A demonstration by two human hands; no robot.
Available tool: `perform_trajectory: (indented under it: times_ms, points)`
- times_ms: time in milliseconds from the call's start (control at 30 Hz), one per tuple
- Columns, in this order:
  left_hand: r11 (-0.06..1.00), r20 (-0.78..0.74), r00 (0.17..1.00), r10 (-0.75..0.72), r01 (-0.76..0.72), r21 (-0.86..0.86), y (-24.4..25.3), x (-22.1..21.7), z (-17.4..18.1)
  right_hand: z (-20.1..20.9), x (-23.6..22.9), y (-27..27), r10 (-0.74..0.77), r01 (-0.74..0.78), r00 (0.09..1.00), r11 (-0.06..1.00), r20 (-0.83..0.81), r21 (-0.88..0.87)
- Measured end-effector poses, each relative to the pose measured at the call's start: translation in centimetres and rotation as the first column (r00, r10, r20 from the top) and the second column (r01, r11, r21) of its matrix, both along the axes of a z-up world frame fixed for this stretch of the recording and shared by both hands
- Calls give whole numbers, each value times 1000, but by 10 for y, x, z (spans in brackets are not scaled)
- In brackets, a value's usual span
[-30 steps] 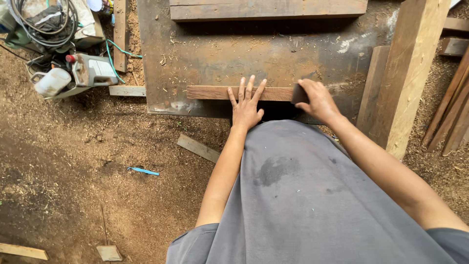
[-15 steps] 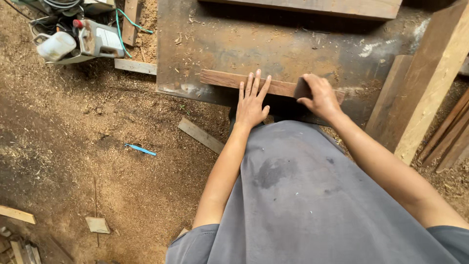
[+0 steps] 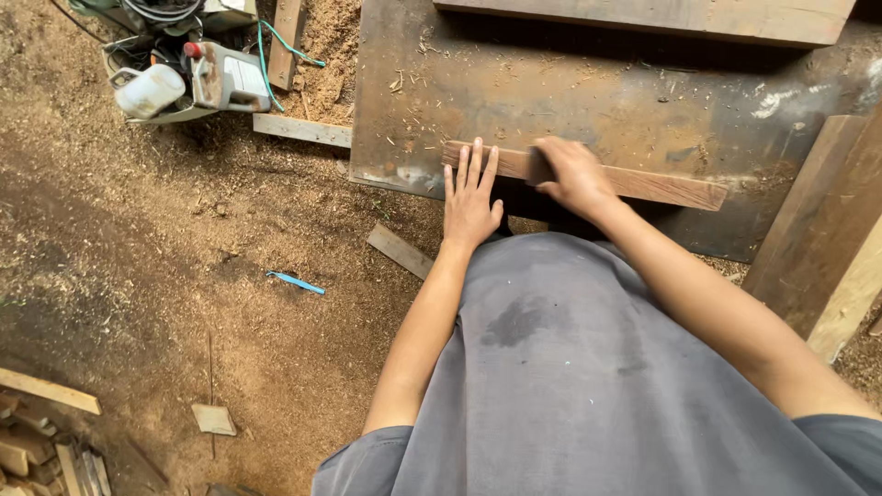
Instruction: The person sands a piece of wood by hand using sandpaper, rubbing the tool across the top surface and the edges while holding the wood steady on a workbench.
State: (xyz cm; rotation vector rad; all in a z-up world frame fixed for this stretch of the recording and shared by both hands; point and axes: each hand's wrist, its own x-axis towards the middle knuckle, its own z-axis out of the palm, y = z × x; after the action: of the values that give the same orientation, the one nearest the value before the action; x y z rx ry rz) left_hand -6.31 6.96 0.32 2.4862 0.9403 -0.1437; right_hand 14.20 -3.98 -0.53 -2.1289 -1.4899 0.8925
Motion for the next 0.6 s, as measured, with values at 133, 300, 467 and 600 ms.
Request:
perform_trajectory:
  times_ms: [133,300,467,600]
  points:
    - [1000,-10,1000,9,-9,15,28,-14,4,1,1,-14,-64,61,998,993,26,101]
    - [997,-11,997,72,-72,-17,54,-27,2,-8,-38,44,-7,7,1000,986,-1,167]
    - [988,224,968,115,-87,-130,60,-41,-22,-6,-83,101,47,-43,999,987,-24,152]
    - [975,305,945,118,-53,-215,62,-48,-26,11,-74,81,24,-24,1000,996,-3,81]
